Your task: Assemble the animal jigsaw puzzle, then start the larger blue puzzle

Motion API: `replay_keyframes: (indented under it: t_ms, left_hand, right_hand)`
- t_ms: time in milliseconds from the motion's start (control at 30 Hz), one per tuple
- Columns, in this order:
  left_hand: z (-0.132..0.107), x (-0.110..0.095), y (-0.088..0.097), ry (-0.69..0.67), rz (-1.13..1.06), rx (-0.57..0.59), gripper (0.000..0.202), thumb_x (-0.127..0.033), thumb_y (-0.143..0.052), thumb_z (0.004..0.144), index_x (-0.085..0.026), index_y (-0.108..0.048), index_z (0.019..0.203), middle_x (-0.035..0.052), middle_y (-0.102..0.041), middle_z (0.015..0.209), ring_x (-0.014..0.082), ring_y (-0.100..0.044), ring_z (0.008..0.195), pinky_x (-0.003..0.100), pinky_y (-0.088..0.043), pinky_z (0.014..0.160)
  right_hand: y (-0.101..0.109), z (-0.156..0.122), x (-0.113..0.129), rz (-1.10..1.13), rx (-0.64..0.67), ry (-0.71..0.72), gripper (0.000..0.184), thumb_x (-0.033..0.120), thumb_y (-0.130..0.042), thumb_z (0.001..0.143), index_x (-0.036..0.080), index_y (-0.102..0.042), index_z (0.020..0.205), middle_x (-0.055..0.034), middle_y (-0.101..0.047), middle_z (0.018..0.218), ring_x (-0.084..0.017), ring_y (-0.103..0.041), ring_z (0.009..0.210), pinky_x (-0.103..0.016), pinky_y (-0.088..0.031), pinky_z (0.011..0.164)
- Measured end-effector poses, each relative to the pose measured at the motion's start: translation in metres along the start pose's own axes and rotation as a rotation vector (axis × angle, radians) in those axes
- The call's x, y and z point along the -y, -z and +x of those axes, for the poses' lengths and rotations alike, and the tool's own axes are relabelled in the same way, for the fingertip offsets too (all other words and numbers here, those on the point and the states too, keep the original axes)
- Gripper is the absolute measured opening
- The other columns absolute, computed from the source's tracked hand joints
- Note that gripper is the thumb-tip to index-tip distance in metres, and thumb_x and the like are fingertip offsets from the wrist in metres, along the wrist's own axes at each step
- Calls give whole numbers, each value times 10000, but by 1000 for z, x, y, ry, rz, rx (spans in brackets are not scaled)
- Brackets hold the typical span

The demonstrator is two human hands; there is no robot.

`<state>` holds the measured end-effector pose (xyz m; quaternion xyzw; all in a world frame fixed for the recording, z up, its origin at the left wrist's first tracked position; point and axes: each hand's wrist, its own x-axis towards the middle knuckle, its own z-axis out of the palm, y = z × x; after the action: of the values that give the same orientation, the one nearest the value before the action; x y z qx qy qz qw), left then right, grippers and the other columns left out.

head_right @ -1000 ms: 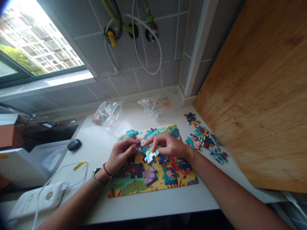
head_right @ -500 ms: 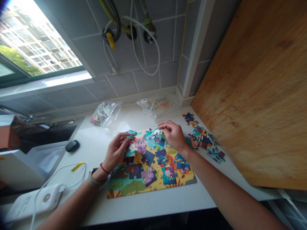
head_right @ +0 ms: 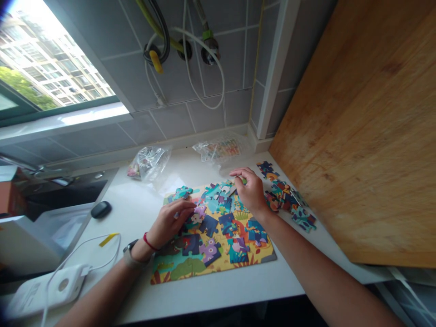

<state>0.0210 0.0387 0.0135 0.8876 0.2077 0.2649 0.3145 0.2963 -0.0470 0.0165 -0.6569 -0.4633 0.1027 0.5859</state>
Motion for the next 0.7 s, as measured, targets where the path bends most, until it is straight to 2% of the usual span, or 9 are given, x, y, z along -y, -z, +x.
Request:
replay_keyframes:
  t_ms: [167,333,400,500,600,700]
  left_hand:
    - [1,9,10,-82,121,104,352,-131,-395,1069,-238,-683,1241,70,-758,1133,202,-736,1004,310,-570,845]
    - [3,14,16,-207,228,203,404,-90,-427,1001,-232,-684,1279,87,-752,1051,227,-725,924,334,-585,780]
    - [3,13,16,-237,236,206,436,-51,-432,952,-225,-689,1258,97,-736,1077,243,-713,961,357,-589,803]
    - [2,12,13,-218,184,151,452,-26,-438,919,-217,-679,1250,114,-706,1186,253,-693,1071,391,-585,898]
    - [1,12,10,-177,119,101,407,-39,-446,938,-214,-681,1221,110,-704,1183,237,-692,1071,381,-578,909]
    - [1,11,7,-173,99,99,330,-85,-457,974,-211,-697,1161,93,-721,1083,218,-703,968,351,-575,839]
  right_hand:
    - [-5,-3,-3,24,135,-44,204,241,-576,846,217,-778,855,-49,-760,924,-210,-702,905,-316,-523,824]
    - [-7,-6,-5,-13,183,-2,213,203,-559,869,222,-771,857,-42,-757,917,-208,-703,908,-319,-516,840]
    - [-8,-7,-6,-43,191,31,221,184,-553,882,227,-768,863,-40,-758,916,-209,-702,921,-326,-519,863]
    - [-7,-7,-6,-115,204,112,229,162,-548,896,233,-765,870,-42,-759,913,-216,-699,949,-337,-527,895]
    - [4,2,-8,-286,177,200,241,157,-539,910,223,-770,901,-67,-759,948,-234,-692,991,-360,-529,948]
    - [31,29,-13,-636,181,180,247,203,-570,918,188,-788,1035,-133,-748,1105,-291,-659,1140,-413,-493,1050]
